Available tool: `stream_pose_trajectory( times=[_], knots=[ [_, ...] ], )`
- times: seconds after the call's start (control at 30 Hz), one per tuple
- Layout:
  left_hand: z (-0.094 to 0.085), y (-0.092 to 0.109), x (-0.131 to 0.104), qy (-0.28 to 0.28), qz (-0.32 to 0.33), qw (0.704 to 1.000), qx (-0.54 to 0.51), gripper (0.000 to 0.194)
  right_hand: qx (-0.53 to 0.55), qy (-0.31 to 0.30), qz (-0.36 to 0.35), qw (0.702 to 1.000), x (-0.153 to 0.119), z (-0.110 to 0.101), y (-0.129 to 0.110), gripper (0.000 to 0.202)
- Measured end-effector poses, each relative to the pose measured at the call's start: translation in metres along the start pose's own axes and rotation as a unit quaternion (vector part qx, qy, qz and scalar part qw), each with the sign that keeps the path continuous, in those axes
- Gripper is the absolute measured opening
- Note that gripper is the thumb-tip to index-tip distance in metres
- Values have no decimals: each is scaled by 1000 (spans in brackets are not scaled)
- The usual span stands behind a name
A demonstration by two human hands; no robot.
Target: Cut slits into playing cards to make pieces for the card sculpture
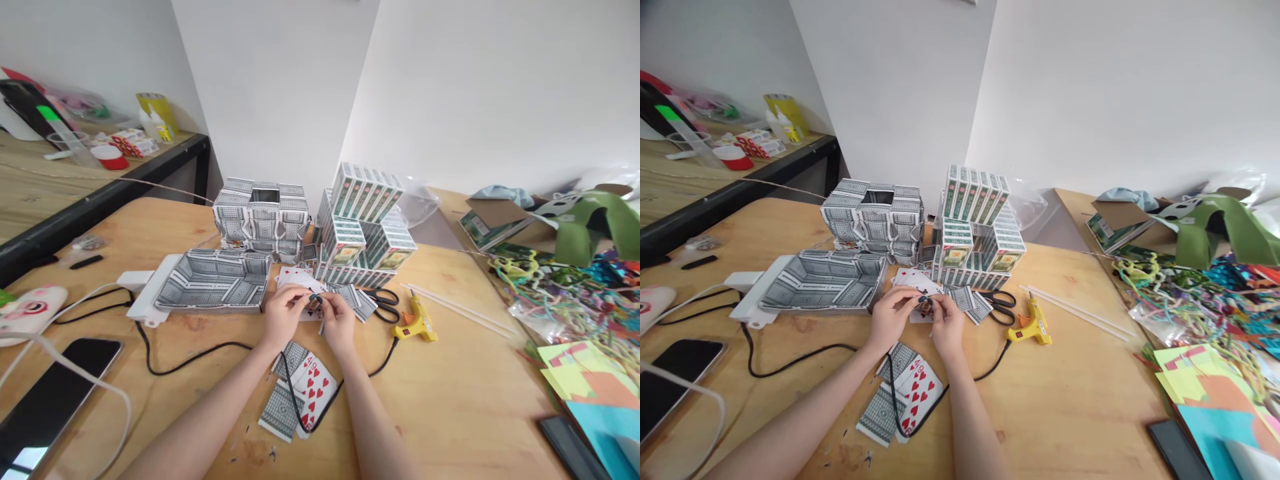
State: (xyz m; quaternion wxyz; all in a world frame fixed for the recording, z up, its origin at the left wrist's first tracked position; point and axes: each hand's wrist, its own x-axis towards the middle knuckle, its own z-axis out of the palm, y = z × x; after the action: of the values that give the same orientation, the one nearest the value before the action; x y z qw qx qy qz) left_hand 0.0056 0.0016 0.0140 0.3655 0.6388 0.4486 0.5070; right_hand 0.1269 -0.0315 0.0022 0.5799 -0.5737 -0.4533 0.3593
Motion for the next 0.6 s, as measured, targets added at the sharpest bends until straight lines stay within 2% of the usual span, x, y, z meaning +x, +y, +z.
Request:
stream_pose_trajectory(
  times=[0.1, 0.2, 0.6],
  knots=[
    [-2, 2, -2, -9, 54, 997, 56, 12, -33, 45, -37, 998, -2, -3, 1, 15],
    [-2, 1, -3, -12, 60, 994, 93, 13, -38, 51, -50, 997, -2, -5, 2, 14],
    [5, -3, -12, 7, -13, 992, 122, 24, -51, 65, -23, 996, 5, -6, 9, 15]
  ],
)
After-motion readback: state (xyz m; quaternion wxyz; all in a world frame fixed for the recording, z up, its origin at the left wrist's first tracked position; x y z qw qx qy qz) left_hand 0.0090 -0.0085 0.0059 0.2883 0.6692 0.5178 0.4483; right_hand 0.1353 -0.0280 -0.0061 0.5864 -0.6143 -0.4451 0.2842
